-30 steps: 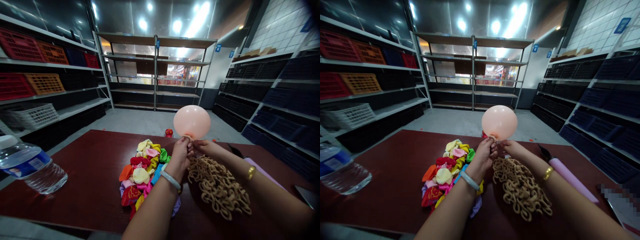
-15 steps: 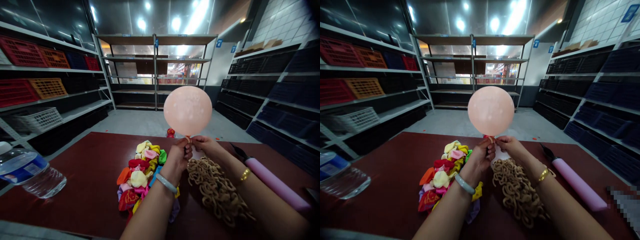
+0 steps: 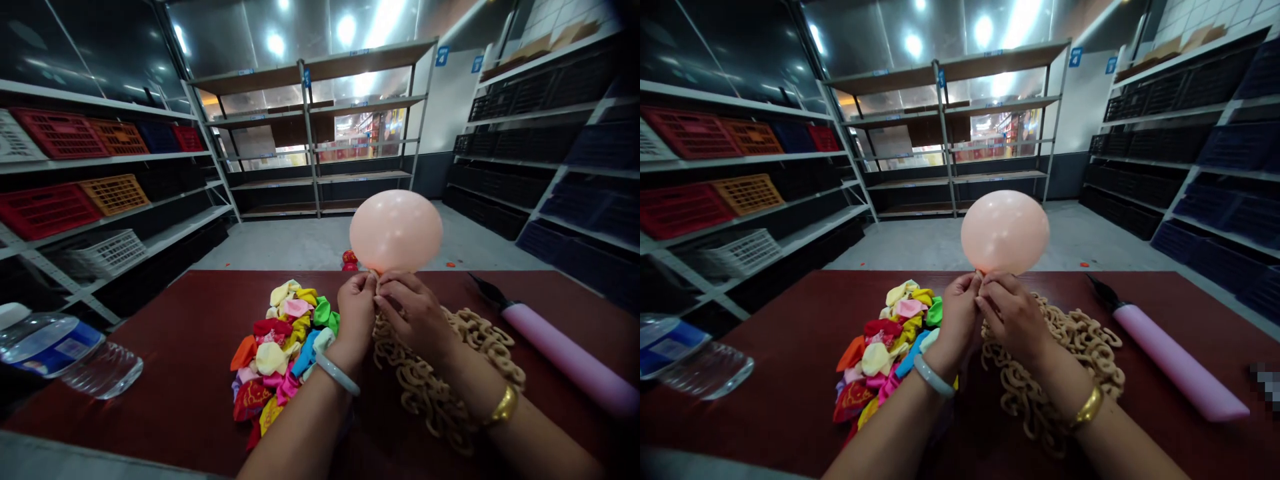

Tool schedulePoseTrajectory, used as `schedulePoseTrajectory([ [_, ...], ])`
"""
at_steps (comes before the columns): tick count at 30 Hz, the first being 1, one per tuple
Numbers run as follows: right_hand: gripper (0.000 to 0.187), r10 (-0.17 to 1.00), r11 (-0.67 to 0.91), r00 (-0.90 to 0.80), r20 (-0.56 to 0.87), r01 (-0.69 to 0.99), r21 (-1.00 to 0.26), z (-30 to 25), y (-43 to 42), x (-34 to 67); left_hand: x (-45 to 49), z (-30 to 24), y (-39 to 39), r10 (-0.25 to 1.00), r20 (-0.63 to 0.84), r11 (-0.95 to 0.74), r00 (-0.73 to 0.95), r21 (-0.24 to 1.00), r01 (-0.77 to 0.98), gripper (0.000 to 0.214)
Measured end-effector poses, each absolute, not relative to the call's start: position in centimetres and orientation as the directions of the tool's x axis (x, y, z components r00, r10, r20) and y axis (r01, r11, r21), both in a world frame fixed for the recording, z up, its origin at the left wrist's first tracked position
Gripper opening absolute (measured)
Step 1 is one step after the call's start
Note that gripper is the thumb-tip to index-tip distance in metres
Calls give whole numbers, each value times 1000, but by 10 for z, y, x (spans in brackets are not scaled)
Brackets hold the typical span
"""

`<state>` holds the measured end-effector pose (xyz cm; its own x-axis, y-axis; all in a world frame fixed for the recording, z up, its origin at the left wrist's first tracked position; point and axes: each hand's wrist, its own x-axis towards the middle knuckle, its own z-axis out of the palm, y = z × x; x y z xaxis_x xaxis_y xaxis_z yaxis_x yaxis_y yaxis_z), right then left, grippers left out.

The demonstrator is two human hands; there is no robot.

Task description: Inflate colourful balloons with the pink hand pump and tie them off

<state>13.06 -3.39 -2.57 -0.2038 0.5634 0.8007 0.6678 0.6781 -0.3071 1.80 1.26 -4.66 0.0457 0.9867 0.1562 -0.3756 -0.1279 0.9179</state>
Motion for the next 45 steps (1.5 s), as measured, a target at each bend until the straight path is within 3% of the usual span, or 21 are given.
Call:
schedulePoseTrajectory([
  [5, 11, 576, 727, -141, 805, 539, -426, -22, -36, 138, 16, -38, 6, 967, 249, -222, 61, 933, -283, 25],
  [13, 17, 632, 709, -49, 774, 440, -551, -31, -25, 146, 15, -38, 4, 960, 270, -252, 70, 948, -194, 30],
  [16, 16, 566, 751, -79, 820, 459, -474, -28, -26, 147, 16, -37, 1, 959, 263, -237, 103, 948, -212, 32],
  [20, 16, 465, 728, -123, 877, 618, -299, -23, -30, 151, 19, -33, -3, 971, 180, -120, 160, 938, -325, 34],
  [25, 11, 454, 667, -186, 871, 720, -194, -21, -33, 156, 22, -31, -7, 961, 134, -30, 242, 921, -388, 32],
  [27, 7, 480, 659, -150, 864, 713, -242, -18, -34, 154, 22, -31, -8, 960, 159, -64, 230, 925, -375, 29],
  [30, 8, 612, 625, -38, 790, 635, -454, -15, -35, 151, 20, -30, -9, 951, 266, -221, 159, 941, -255, 26],
  [33, 14, 800, 511, 79, 595, 432, -744, -14, -35, 152, 16, -30, -10, 911, 386, -378, 147, 922, -80, 25],
  [35, 19, 876, 425, 108, 471, 293, -857, -16, -33, 155, 15, -29, -10, 879, 445, -452, 169, 892, 4, 25],
  [37, 22, 909, 375, 96, 407, 242, -895, -17, -32, 159, 14, -29, -11, 854, 485, -505, 190, 860, 72, 26],
  [45, 29, 926, 334, 98, 365, 244, -911, -11, -33, 163, 13, -31, -8, 808, 544, -585, 226, 786, 200, 29],
])
